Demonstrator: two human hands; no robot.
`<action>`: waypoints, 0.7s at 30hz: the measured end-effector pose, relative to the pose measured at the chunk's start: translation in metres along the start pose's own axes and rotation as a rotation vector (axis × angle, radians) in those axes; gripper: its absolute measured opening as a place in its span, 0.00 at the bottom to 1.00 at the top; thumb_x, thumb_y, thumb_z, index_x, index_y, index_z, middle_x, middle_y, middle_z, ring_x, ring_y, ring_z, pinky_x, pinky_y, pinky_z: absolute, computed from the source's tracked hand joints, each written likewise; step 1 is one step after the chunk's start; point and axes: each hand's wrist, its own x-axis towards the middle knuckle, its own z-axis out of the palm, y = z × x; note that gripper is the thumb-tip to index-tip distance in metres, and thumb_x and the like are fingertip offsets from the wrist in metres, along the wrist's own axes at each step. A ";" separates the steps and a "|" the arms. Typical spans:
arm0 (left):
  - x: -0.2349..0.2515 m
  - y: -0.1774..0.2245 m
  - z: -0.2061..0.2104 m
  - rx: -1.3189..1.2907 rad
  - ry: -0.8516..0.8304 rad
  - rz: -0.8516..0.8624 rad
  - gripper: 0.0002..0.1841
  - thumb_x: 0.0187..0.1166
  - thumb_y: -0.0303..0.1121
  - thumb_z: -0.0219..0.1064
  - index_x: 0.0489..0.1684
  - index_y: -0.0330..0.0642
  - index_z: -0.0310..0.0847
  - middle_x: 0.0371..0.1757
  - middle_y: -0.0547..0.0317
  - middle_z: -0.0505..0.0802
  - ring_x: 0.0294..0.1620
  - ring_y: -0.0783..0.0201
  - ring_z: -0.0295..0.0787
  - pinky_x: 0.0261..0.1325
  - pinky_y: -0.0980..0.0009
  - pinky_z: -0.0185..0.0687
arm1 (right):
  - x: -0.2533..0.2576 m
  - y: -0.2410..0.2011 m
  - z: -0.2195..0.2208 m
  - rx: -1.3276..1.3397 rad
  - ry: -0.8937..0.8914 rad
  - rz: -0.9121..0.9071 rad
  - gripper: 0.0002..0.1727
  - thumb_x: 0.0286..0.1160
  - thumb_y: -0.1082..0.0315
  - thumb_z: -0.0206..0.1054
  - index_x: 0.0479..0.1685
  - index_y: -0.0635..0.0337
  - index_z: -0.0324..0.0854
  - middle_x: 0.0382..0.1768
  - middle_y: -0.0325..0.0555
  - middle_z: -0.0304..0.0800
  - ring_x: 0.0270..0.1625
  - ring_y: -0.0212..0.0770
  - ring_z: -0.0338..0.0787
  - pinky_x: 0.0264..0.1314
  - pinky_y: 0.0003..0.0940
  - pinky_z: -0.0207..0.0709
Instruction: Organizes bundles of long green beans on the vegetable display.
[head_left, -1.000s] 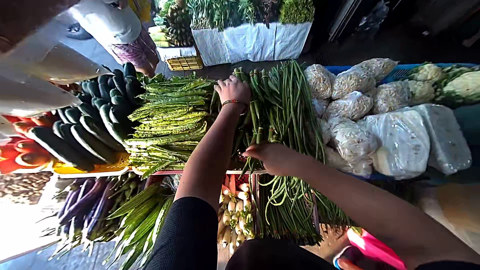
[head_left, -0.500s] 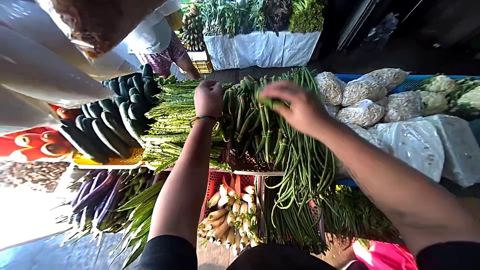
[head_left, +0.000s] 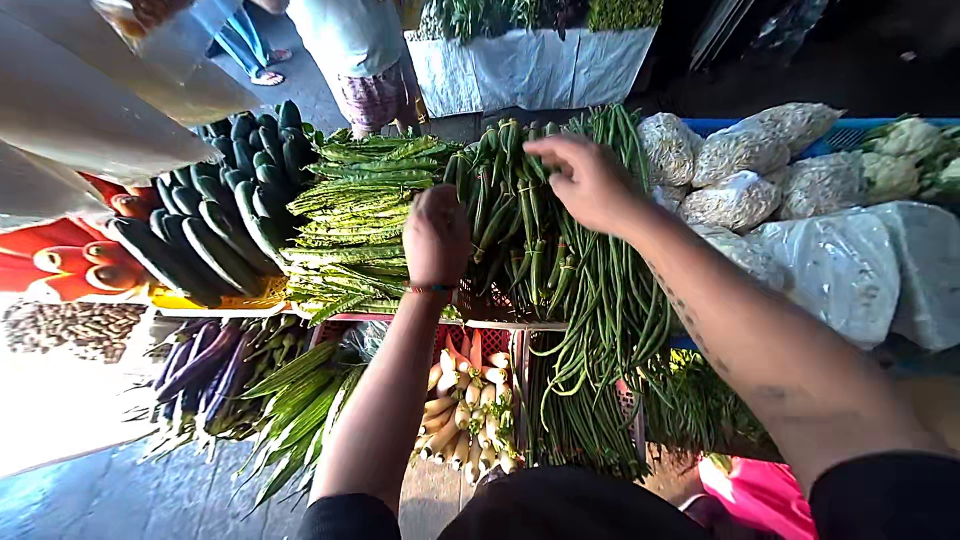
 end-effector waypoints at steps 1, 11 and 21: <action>-0.019 0.004 0.006 0.026 -0.029 0.043 0.19 0.87 0.38 0.60 0.71 0.38 0.81 0.63 0.44 0.90 0.61 0.51 0.90 0.67 0.48 0.85 | -0.024 -0.006 -0.001 0.042 -0.019 0.039 0.22 0.84 0.74 0.57 0.76 0.53 0.80 0.70 0.49 0.87 0.66 0.43 0.90 0.71 0.46 0.84; -0.036 0.020 0.137 0.384 -0.409 -0.220 0.24 0.75 0.38 0.72 0.67 0.36 0.82 0.72 0.33 0.82 0.72 0.35 0.80 0.65 0.38 0.80 | -0.141 -0.006 0.038 0.165 -0.108 -0.018 0.15 0.87 0.63 0.60 0.58 0.52 0.92 0.59 0.39 0.94 0.59 0.29 0.92 0.67 0.29 0.86; -0.049 0.015 0.063 -0.177 -0.578 -0.110 0.24 0.65 0.34 0.81 0.60 0.37 0.84 0.50 0.50 0.95 0.52 0.56 0.94 0.61 0.51 0.89 | -0.202 0.007 0.003 0.486 0.071 0.021 0.14 0.85 0.65 0.62 0.58 0.58 0.90 0.60 0.41 0.93 0.58 0.34 0.93 0.64 0.31 0.90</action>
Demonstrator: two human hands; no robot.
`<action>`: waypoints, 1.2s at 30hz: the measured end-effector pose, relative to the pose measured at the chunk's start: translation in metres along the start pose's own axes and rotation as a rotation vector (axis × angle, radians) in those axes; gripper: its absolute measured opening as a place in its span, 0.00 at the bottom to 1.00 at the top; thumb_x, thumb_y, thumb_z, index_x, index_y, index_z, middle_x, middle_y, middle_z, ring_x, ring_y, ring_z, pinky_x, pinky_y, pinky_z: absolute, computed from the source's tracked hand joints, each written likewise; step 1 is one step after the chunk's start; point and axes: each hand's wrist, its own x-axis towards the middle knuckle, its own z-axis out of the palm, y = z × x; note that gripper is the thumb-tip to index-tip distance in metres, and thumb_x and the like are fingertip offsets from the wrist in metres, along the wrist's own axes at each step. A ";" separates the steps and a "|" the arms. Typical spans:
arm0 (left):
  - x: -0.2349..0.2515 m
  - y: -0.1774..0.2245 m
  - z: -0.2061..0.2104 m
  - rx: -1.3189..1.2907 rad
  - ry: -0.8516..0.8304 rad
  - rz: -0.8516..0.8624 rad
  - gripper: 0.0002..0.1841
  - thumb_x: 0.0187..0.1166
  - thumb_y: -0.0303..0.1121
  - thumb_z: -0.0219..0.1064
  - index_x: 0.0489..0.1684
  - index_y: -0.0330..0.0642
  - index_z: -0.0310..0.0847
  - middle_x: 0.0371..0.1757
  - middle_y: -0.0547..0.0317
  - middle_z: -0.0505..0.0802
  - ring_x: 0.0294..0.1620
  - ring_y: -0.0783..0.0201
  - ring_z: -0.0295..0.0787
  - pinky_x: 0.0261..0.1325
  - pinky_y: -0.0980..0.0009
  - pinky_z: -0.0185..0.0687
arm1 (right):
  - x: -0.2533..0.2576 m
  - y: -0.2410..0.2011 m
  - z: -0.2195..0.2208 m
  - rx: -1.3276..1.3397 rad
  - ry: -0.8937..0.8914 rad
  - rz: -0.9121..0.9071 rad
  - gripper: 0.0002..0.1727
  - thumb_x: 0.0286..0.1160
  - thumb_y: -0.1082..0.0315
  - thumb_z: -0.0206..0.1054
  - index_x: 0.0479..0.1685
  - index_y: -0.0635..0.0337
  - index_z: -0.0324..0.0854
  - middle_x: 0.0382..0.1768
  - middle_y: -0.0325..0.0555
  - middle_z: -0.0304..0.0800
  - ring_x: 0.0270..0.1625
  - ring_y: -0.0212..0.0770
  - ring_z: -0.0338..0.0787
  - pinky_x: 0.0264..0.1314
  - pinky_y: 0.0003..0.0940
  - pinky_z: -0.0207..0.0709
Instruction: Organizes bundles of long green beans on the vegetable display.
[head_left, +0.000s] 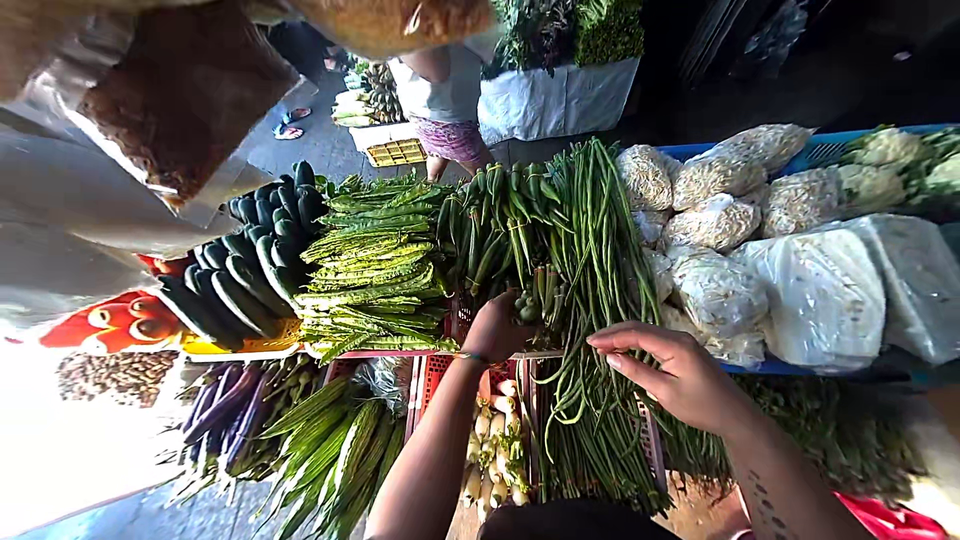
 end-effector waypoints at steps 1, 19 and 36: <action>-0.010 -0.001 -0.012 -0.190 0.037 0.087 0.21 0.66 0.28 0.79 0.59 0.35 0.84 0.48 0.52 0.96 0.49 0.61 0.95 0.58 0.57 0.92 | -0.004 0.002 -0.005 -0.006 0.017 0.004 0.14 0.85 0.65 0.62 0.58 0.57 0.90 0.59 0.41 0.93 0.58 0.33 0.93 0.64 0.30 0.90; 0.128 0.079 -0.120 0.645 0.146 -0.270 0.19 0.87 0.34 0.57 0.52 0.21 0.82 0.63 0.26 0.86 0.69 0.32 0.83 0.68 0.32 0.74 | 0.093 0.024 0.077 -0.788 -0.601 -0.003 0.14 0.81 0.76 0.60 0.56 0.61 0.90 0.61 0.51 0.90 0.69 0.52 0.86 0.77 0.49 0.75; -0.087 0.028 -0.082 -0.809 0.512 0.661 0.13 0.88 0.42 0.57 0.52 0.49 0.86 0.41 0.62 0.91 0.37 0.65 0.88 0.42 0.65 0.87 | 0.136 0.047 0.074 -1.268 -1.076 -0.065 0.19 0.84 0.83 0.48 0.62 0.72 0.84 0.74 0.63 0.79 0.81 0.62 0.74 0.85 0.58 0.63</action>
